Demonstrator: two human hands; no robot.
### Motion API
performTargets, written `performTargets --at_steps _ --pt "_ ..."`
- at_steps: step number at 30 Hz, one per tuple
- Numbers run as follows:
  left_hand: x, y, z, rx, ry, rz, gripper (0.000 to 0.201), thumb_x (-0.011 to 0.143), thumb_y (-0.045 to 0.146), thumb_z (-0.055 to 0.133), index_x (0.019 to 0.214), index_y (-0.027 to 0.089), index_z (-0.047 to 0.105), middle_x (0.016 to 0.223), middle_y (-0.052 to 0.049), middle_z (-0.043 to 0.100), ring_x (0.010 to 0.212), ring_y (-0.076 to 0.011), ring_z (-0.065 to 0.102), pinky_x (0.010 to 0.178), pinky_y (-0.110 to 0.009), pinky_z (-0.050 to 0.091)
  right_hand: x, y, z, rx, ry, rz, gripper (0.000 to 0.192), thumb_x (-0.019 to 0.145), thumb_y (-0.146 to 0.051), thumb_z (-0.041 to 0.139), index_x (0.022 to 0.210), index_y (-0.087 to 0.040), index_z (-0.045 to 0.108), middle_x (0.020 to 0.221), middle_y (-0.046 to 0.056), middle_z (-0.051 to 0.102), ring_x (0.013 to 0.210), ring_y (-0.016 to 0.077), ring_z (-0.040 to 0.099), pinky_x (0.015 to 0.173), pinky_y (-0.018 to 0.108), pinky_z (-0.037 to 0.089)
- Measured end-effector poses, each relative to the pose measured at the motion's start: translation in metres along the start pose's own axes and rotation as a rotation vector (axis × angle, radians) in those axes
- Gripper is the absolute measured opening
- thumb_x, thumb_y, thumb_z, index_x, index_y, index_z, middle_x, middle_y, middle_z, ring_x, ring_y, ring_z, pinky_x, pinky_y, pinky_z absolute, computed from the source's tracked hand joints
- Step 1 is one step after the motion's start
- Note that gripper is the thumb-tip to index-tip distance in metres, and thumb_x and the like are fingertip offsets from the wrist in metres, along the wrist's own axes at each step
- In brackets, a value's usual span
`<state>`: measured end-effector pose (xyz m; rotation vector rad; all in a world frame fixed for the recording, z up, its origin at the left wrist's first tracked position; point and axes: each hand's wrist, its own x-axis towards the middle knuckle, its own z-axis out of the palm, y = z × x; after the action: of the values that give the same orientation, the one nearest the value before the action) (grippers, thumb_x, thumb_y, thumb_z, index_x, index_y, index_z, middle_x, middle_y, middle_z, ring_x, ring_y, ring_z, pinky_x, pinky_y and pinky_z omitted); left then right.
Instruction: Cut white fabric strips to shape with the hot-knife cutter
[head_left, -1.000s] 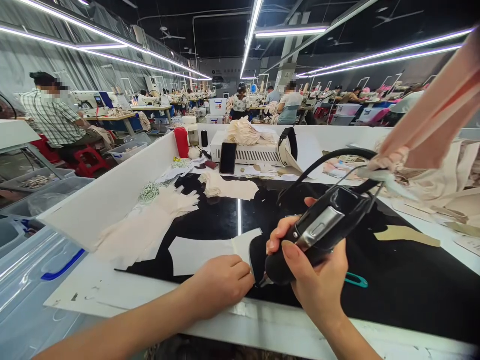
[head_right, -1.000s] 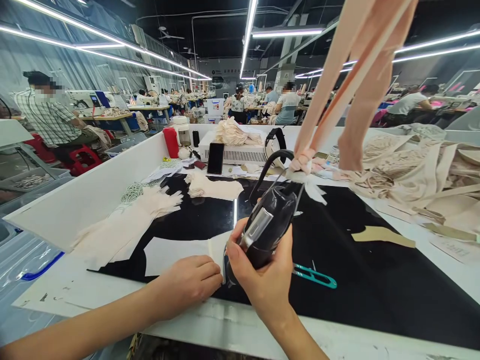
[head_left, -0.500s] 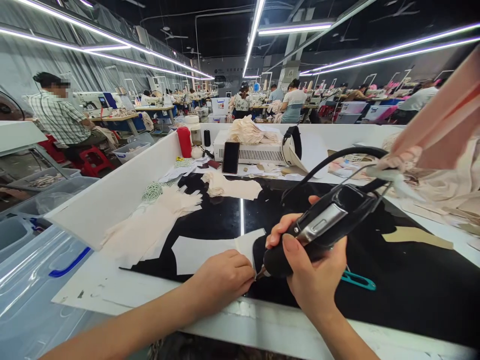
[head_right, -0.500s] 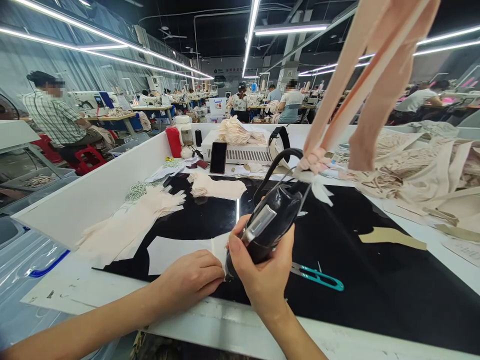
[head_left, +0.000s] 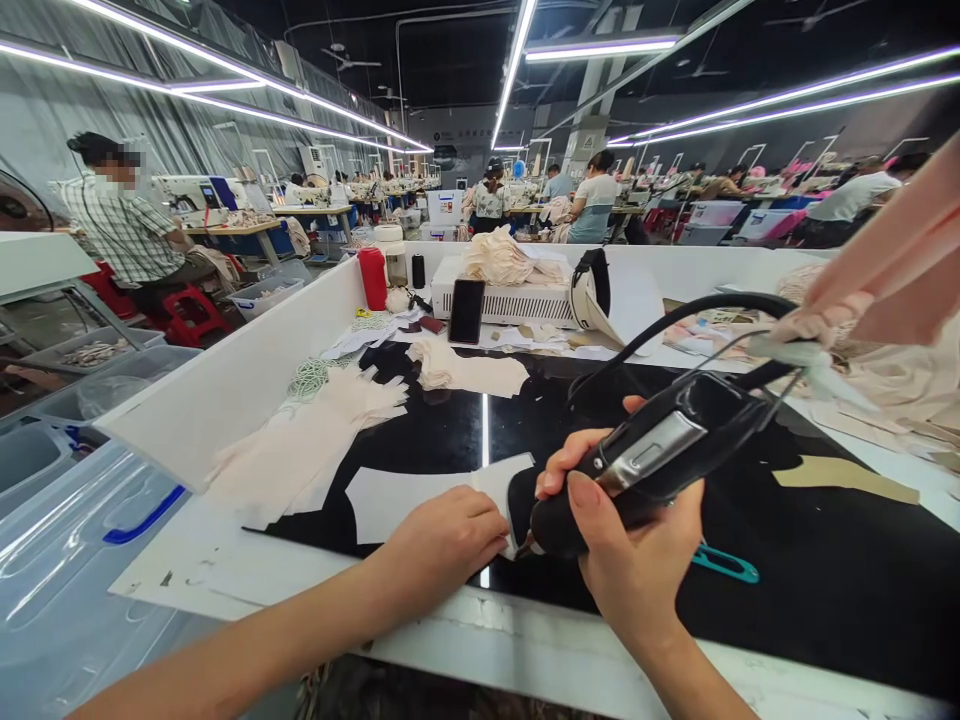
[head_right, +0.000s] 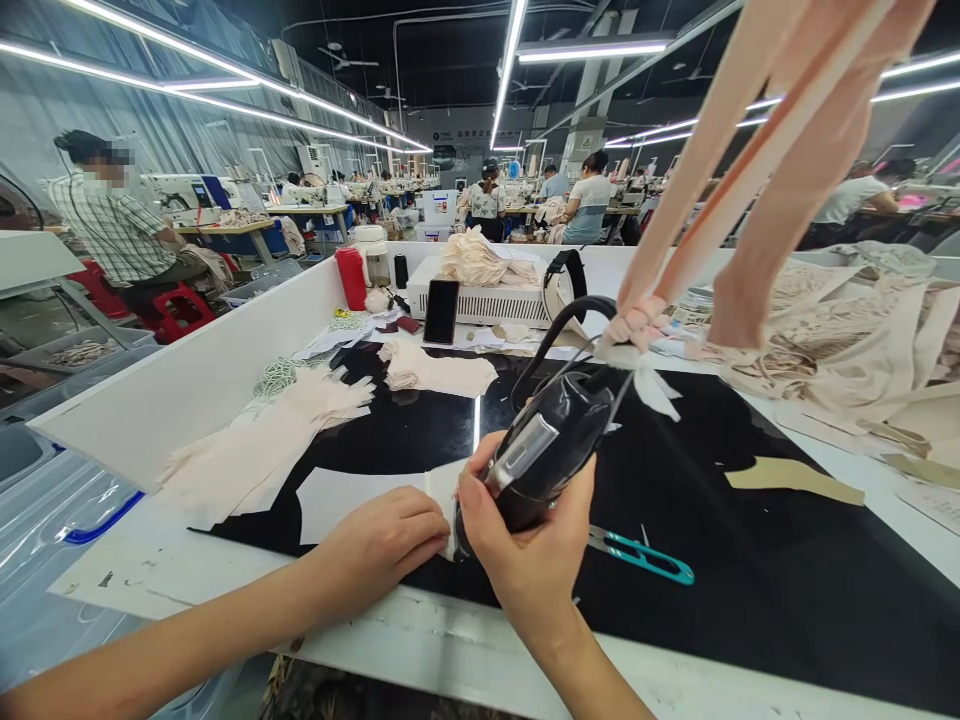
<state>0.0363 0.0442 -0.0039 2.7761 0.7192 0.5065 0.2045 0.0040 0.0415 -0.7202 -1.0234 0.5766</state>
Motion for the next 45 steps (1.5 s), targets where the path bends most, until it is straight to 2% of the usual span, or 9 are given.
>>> performTargets --at_steps 4,7,9,14,24,45 --pt "0.002 0.000 0.000 0.017 0.067 0.006 0.015 0.105 0.012 0.058 0.091 0.017 0.061 0.094 -0.003 0.065 0.090 -0.0189 0.062 0.084 -0.029 0.052 0.000 -0.002 0.001 -0.005 0.006 -0.007 0.057 0.088 -0.017 0.079 0.136 -0.032 0.053 0.089 -0.004 0.068 0.065 0.0140 0.066 0.061 0.030 0.058" --pt "0.001 -0.004 0.000 -0.004 0.079 0.103 0.017 0.105 0.009 0.054 0.093 0.017 0.061 0.098 -0.004 0.066 0.092 -0.0180 0.062 0.088 -0.029 0.051 0.000 -0.003 0.002 -0.001 0.012 -0.007 0.059 0.088 -0.015 0.078 0.138 -0.033 0.052 0.087 -0.004 0.069 0.065 0.0142 0.066 0.061 0.030 0.059" --pt "-0.002 -0.007 0.000 -0.019 0.052 0.155 0.017 0.105 0.007 0.052 0.097 0.017 0.063 0.100 -0.004 0.068 0.093 -0.0178 0.064 0.089 -0.030 0.051 0.000 -0.003 0.002 0.010 0.007 -0.004 0.059 0.088 -0.015 0.078 0.138 -0.033 0.052 0.087 -0.004 0.069 0.065 0.0142 0.066 0.061 0.030 0.060" --pt "-0.009 -0.016 0.002 -0.059 0.031 0.188 0.023 0.107 0.008 0.048 0.115 0.018 0.068 0.112 -0.006 0.072 0.103 -0.0189 0.068 0.097 -0.031 0.052 0.001 -0.003 0.001 0.001 0.014 0.008 0.059 0.087 -0.020 0.081 0.137 -0.033 0.053 0.087 -0.003 0.069 0.062 0.0142 0.066 0.059 0.030 0.059" --pt "-0.014 -0.016 -0.009 0.029 0.003 0.252 0.027 0.108 0.030 0.059 0.130 0.017 0.065 0.121 -0.011 0.070 0.115 -0.0233 0.067 0.107 -0.036 0.053 0.002 -0.008 0.001 -0.006 0.042 0.011 0.056 0.086 -0.024 0.084 0.134 -0.031 0.053 0.086 -0.003 0.069 0.062 0.0150 0.066 0.057 0.031 0.058" --pt "-0.017 -0.015 -0.007 0.054 0.057 0.299 0.026 0.110 0.027 0.052 0.130 0.014 0.063 0.117 -0.011 0.071 0.118 -0.0218 0.065 0.111 -0.035 0.052 0.003 -0.008 -0.001 -0.033 0.043 0.002 0.054 0.088 -0.024 0.082 0.133 -0.032 0.054 0.086 -0.004 0.069 0.062 0.0162 0.066 0.059 0.035 0.056"
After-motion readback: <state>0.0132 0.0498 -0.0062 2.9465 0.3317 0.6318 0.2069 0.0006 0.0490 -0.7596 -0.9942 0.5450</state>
